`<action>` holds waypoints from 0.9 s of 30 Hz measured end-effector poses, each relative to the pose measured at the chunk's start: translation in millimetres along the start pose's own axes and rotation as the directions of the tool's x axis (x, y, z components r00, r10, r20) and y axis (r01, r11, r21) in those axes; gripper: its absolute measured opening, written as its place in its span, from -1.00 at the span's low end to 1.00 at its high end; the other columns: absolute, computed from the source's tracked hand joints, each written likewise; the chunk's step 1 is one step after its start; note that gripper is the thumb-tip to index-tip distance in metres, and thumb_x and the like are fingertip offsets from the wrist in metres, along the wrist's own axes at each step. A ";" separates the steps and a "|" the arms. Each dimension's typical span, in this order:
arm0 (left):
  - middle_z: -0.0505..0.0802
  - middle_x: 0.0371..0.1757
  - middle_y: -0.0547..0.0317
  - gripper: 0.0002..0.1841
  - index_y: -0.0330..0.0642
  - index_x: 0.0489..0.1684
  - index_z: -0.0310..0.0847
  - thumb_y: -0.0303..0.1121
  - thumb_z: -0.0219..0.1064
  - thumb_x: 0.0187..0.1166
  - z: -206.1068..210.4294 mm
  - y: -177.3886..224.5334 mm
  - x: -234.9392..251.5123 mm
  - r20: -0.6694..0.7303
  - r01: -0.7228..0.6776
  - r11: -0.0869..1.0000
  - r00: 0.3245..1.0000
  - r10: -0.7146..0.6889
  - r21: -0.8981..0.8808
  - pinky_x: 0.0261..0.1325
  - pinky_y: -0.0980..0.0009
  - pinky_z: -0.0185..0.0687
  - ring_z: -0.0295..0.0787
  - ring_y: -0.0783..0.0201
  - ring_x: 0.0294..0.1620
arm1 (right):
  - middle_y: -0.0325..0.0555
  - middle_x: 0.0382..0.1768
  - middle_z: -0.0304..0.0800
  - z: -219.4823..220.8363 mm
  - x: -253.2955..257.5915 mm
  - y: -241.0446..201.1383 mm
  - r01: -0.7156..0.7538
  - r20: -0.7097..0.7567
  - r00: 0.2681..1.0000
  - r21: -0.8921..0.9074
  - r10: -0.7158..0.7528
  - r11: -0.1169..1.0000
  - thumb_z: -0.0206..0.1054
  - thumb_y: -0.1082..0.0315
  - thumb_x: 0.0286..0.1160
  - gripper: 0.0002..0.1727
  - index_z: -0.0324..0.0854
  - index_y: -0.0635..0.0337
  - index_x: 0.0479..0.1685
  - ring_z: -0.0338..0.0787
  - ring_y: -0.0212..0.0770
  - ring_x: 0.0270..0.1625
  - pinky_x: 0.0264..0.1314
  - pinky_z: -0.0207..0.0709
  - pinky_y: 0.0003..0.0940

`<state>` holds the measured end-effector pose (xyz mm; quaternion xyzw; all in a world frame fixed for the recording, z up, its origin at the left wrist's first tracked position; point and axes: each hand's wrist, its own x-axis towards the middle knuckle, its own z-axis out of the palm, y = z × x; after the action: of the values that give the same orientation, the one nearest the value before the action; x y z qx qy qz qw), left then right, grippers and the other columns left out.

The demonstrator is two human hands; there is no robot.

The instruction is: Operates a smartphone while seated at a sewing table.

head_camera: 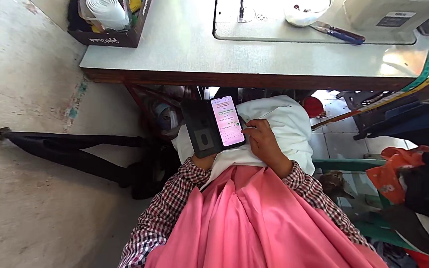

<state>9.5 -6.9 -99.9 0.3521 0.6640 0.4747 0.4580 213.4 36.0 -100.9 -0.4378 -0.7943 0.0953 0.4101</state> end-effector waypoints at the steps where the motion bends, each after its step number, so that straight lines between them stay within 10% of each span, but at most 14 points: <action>1: 0.74 -0.36 0.27 -0.86 -0.45 -0.15 0.56 -0.77 0.31 0.43 -0.4 -1.0 0.4 0.013 -0.004 0.999 1.000 0.005 -0.033 -0.07 0.65 0.58 0.66 0.62 -0.27 | 0.19 0.02 0.79 -0.1 -0.2 -0.1 -0.005 0.000 1.000 0.001 0.005 1.000 0.23 0.61 0.38 -0.73 0.86 0.27 -0.16 0.73 0.17 0.19 0.31 0.60 -0.04; 7: 0.77 -0.34 0.26 -0.83 -0.48 -0.14 0.60 -0.73 0.41 0.38 -4.4 3.3 1.7 0.083 0.006 0.997 0.996 -0.013 0.082 -0.04 0.65 0.57 0.66 0.63 -0.25 | 0.19 0.02 0.79 0.2 -1.2 1.6 -0.024 0.007 1.000 0.010 0.024 1.000 0.22 0.60 0.40 -0.73 0.86 0.28 -0.16 0.72 0.18 0.19 0.30 0.60 -0.01; 11: 0.76 -0.44 0.40 -0.78 -0.31 -0.26 0.54 -0.83 0.26 0.34 0.4 -6.9 1.4 0.038 -0.022 0.970 0.999 0.032 -0.243 -0.12 0.64 0.63 0.70 0.64 -0.32 | 0.19 0.02 0.79 0.8 -1.2 2.8 -0.027 -0.003 1.000 0.018 0.027 0.999 0.21 0.60 0.39 -0.72 0.86 0.28 -0.15 0.72 0.17 0.19 0.30 0.59 -0.03; 27: 0.78 -0.27 0.19 -0.79 -0.53 -0.07 0.58 -0.69 0.42 0.40 -2.8 -0.9 -0.2 0.064 0.000 0.994 0.998 -0.007 0.108 0.03 0.65 0.56 0.67 0.61 -0.17 | 0.22 0.03 0.77 0.2 -1.1 8.0 -0.063 -0.074 0.995 0.083 0.069 0.995 0.15 0.64 0.39 -0.67 0.84 0.33 -0.06 0.69 0.13 0.21 0.40 0.51 -0.16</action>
<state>7.0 -8.1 -100.3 0.3902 0.6742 0.4259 0.4602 218.5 40.0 -105.7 -0.4504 -0.7585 0.1240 0.4543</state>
